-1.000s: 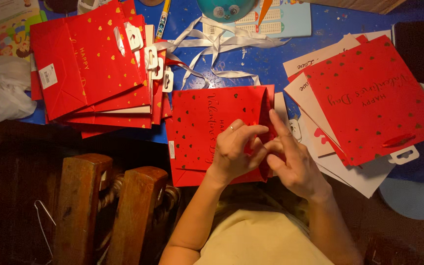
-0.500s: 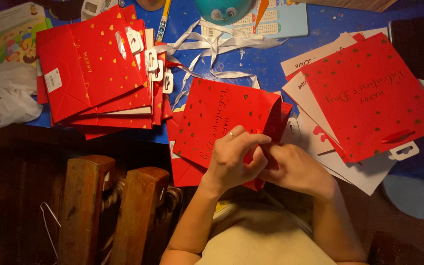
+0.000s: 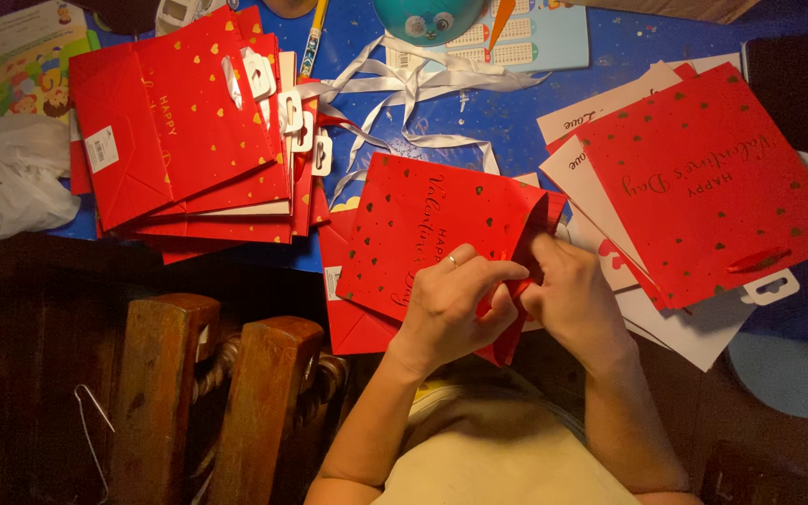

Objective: The person assembles red Valentine's Day gift bags by threading white and red ribbons through the bag handles and tying them. They handle multiple bags and ribbons on a blue table, stacking completed bags as they work.

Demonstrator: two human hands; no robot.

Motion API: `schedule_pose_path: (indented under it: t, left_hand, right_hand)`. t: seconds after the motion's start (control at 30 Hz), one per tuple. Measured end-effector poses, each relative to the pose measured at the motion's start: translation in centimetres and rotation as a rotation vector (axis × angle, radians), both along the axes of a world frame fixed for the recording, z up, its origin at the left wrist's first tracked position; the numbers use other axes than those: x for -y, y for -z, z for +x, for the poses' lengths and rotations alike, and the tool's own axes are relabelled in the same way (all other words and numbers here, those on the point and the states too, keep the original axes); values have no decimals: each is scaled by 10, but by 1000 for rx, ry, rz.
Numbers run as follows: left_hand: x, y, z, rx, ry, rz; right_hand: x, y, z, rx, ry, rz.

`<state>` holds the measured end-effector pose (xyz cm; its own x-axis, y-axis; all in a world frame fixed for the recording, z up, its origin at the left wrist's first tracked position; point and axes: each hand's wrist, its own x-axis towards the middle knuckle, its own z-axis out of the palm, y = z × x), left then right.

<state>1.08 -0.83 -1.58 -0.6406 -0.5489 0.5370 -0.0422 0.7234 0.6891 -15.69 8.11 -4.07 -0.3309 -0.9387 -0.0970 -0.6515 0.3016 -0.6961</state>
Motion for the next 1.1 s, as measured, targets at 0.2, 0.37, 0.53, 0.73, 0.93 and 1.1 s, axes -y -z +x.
schedule_pose_path:
  t: [0.2, 0.37, 0.53, 0.73, 0.93, 1.1]
  left_hand:
    - [2, 6, 1, 11, -76, 71]
    - [2, 8, -2, -27, -53, 79]
    - [-3, 3, -2, -37, -71, 52]
    - [-7, -9, -2, -61, -46, 74]
    - [4, -17, 14, -112, -134, 91]
    - [4, -15, 16, -104, -181, 126]
  right_hand:
    - [6, -22, 14, 653, 103, -169]
    - [-1, -1, 11, 720, -7, -216]
    - [-8, 32, 3, 379, 28, 199]
    - [9, 56, 11, 391, -157, -114]
    - [6, 16, 16, 43, -232, 142]
    - [-16, -38, 20, 137, 14, -174]
